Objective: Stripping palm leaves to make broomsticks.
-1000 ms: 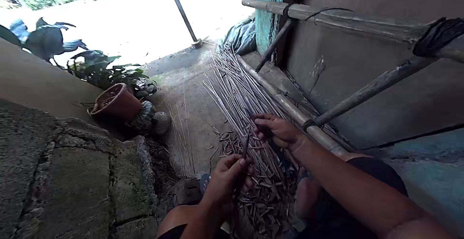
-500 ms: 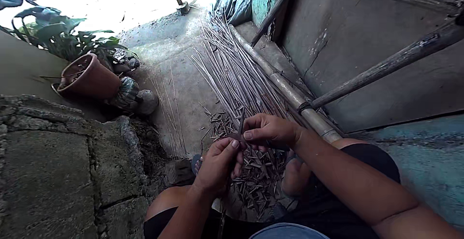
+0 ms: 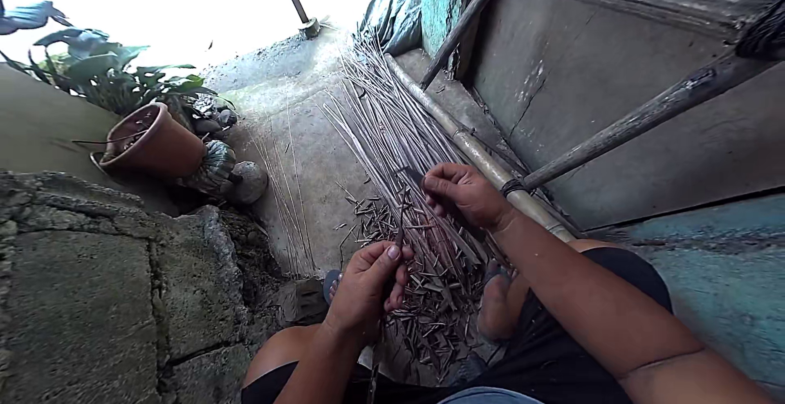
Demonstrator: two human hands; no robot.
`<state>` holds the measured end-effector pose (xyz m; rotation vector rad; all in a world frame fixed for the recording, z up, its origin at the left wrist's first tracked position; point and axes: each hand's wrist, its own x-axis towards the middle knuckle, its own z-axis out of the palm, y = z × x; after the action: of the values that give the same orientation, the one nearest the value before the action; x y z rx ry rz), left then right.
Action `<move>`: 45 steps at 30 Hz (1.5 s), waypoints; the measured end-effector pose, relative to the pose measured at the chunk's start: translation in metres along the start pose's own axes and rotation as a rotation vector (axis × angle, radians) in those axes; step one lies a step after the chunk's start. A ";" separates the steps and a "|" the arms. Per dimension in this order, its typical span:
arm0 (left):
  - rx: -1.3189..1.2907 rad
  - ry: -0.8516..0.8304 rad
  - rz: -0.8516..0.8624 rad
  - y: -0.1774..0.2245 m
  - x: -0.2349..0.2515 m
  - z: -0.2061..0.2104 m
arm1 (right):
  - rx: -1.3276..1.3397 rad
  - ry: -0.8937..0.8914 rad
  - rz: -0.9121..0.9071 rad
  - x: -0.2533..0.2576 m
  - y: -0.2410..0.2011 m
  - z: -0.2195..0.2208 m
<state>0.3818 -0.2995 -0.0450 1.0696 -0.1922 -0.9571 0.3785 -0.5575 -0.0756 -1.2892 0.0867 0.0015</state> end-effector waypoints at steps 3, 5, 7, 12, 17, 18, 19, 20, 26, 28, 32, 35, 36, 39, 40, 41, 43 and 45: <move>0.046 0.037 0.034 -0.002 -0.002 0.001 | 0.071 0.073 0.027 0.002 -0.007 -0.008; 0.078 0.080 0.071 -0.003 -0.002 0.002 | 0.097 -0.086 0.102 -0.004 -0.013 -0.007; 0.095 0.112 0.094 -0.003 -0.001 0.002 | 0.087 -0.284 0.178 -0.010 -0.014 -0.001; 0.150 0.112 0.119 -0.004 0.000 0.005 | 0.082 -0.554 0.205 -0.014 0.000 0.009; 0.188 0.127 0.121 -0.006 0.001 0.004 | 0.051 -0.496 0.193 -0.013 -0.001 0.007; 0.190 0.126 0.120 -0.006 0.002 0.004 | 0.053 -0.495 0.186 -0.013 -0.001 0.007; 0.191 0.125 0.122 -0.006 0.002 0.004 | 0.055 -0.491 0.181 -0.013 -0.001 0.006; 0.196 0.127 0.124 -0.006 0.002 0.004 | 0.058 -0.477 0.178 -0.013 0.000 0.007; 0.200 0.140 0.130 -0.005 0.005 0.004 | 0.065 -0.351 0.153 -0.010 0.000 0.009; 0.197 0.139 0.116 -0.005 0.004 0.005 | 0.084 -0.255 0.144 -0.007 -0.002 0.008; 0.191 0.122 0.115 -0.007 0.002 0.006 | 0.203 0.017 0.102 0.000 -0.007 0.002; 0.230 0.101 0.148 -0.008 0.003 0.004 | 0.220 0.051 0.111 -0.001 -0.012 -0.001; 0.243 0.099 0.153 -0.008 0.004 0.004 | 0.197 -0.021 0.143 -0.003 -0.013 -0.001; 0.263 0.088 0.169 -0.007 0.005 0.003 | 0.126 -0.305 0.213 -0.010 -0.008 0.005; 0.264 0.082 0.175 -0.008 0.005 0.003 | 0.121 -0.379 0.213 -0.011 -0.004 0.007; 0.264 0.080 0.179 -0.008 0.005 0.004 | 0.129 -0.433 0.206 -0.012 0.000 0.009; 0.260 0.072 0.174 -0.007 0.006 0.005 | 0.135 -0.490 0.207 -0.013 0.003 0.011; 0.190 0.052 0.137 -0.006 0.005 0.005 | 0.148 -0.503 0.196 -0.012 0.006 0.009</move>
<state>0.3789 -0.3074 -0.0493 1.2376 -0.3146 -0.7984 0.3668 -0.5462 -0.0778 -1.0961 -0.2155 0.4767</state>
